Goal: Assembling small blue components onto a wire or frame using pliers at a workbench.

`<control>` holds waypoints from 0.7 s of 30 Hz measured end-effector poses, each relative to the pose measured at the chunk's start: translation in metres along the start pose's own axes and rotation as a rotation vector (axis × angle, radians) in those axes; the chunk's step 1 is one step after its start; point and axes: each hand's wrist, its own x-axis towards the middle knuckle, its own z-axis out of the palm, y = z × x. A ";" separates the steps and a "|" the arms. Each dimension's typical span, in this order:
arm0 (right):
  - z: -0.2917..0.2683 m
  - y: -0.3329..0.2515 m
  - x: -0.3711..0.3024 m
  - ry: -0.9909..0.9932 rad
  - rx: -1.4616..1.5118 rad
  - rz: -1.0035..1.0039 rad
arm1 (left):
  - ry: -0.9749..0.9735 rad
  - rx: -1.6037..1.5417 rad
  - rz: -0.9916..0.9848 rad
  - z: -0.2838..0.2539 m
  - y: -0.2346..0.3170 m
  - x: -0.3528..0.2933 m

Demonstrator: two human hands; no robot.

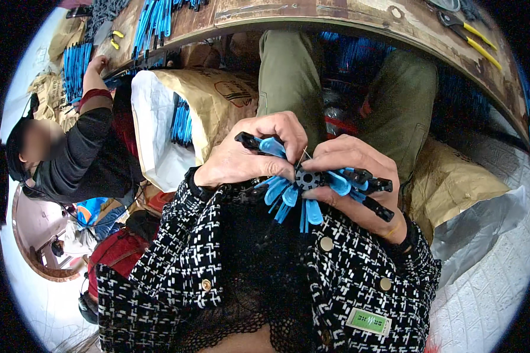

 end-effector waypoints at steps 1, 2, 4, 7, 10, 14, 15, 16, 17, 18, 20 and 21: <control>0.001 0.001 0.002 -0.007 -0.005 0.003 | -0.003 -0.055 -0.025 -0.003 -0.001 0.000; 0.003 0.003 0.002 0.000 -0.009 -0.014 | 0.000 -0.061 -0.019 -0.005 -0.001 0.000; 0.007 0.009 0.001 0.015 -0.013 -0.047 | -0.010 -0.011 -0.047 -0.010 -0.001 0.001; 0.008 0.013 0.003 0.012 0.024 -0.024 | -0.007 0.009 -0.052 -0.014 0.001 0.002; 0.006 0.018 0.007 -0.004 0.042 0.000 | 0.002 -0.001 -0.051 -0.019 -0.001 0.004; 0.006 0.018 0.014 -0.011 0.065 0.084 | -0.057 -0.029 -0.078 -0.029 -0.006 0.011; 0.008 0.017 0.016 0.011 0.100 0.143 | -0.061 -0.048 -0.099 -0.031 -0.006 0.013; 0.009 0.016 0.018 0.034 0.133 0.200 | -0.066 -0.065 -0.119 -0.033 -0.006 0.016; 0.007 0.017 0.021 0.029 0.132 0.195 | -0.071 -0.080 -0.138 -0.035 -0.005 0.019; 0.006 0.018 0.025 0.060 0.183 0.237 | -0.068 -0.075 -0.131 -0.037 -0.005 0.023; 0.003 0.023 0.035 0.118 0.289 0.313 | -0.049 -0.203 -0.090 -0.043 -0.006 0.033; 0.002 0.027 0.042 0.108 0.290 0.297 | -0.038 -0.262 -0.067 -0.047 -0.006 0.036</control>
